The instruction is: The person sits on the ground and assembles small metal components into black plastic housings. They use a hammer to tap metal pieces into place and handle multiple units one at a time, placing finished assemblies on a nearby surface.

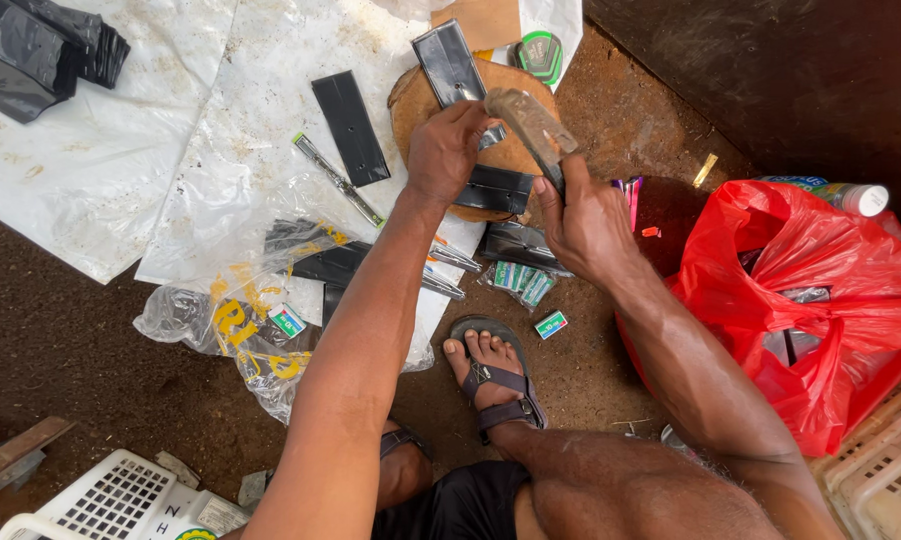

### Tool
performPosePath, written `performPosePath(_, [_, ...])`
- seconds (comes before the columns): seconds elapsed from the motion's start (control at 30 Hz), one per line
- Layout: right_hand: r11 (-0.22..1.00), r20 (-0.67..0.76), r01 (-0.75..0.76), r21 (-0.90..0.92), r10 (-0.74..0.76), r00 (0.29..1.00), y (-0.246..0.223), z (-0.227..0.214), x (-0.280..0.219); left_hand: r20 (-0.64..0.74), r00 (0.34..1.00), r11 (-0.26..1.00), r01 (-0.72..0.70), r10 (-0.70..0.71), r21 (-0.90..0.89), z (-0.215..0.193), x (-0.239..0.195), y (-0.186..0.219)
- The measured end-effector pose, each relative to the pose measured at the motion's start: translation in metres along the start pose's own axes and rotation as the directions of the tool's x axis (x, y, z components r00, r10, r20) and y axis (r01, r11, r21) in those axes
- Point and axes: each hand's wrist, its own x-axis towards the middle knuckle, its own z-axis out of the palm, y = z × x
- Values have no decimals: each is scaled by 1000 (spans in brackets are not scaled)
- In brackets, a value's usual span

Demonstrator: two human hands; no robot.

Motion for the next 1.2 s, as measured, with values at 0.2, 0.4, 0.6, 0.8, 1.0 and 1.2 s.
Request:
performPosePath(0.2, [998,-53,0,-64,-4,999,1,-1,-4,-17,1000,999,-23,24,24,5,-1,-3])
performPosePath(0.4, [964,-320,267,23,-246,915,-12,-27,-30,-17,1000,999,-26,26,45,6,0,-1])
performPosePath(0.6, [967,-255,247,-57,-254,933,-16,-9,-9,-12,999,996,-49,50,77,2,0,0])
performPosePath(0.8, [998,-150,55,-7,-56,987,3,-2,-20,-10,999,996,-41,42,75,3,1,-3])
performPosePath(1.0, [972,-201,19,235,29,979,11,-1,-35,-45,981,981,184,-186,-60,6,10,1])
performPosePath(1.2, [965,-150,-61,255,102,983,13,11,-29,4,980,973,198,-199,-119,1,11,-1])
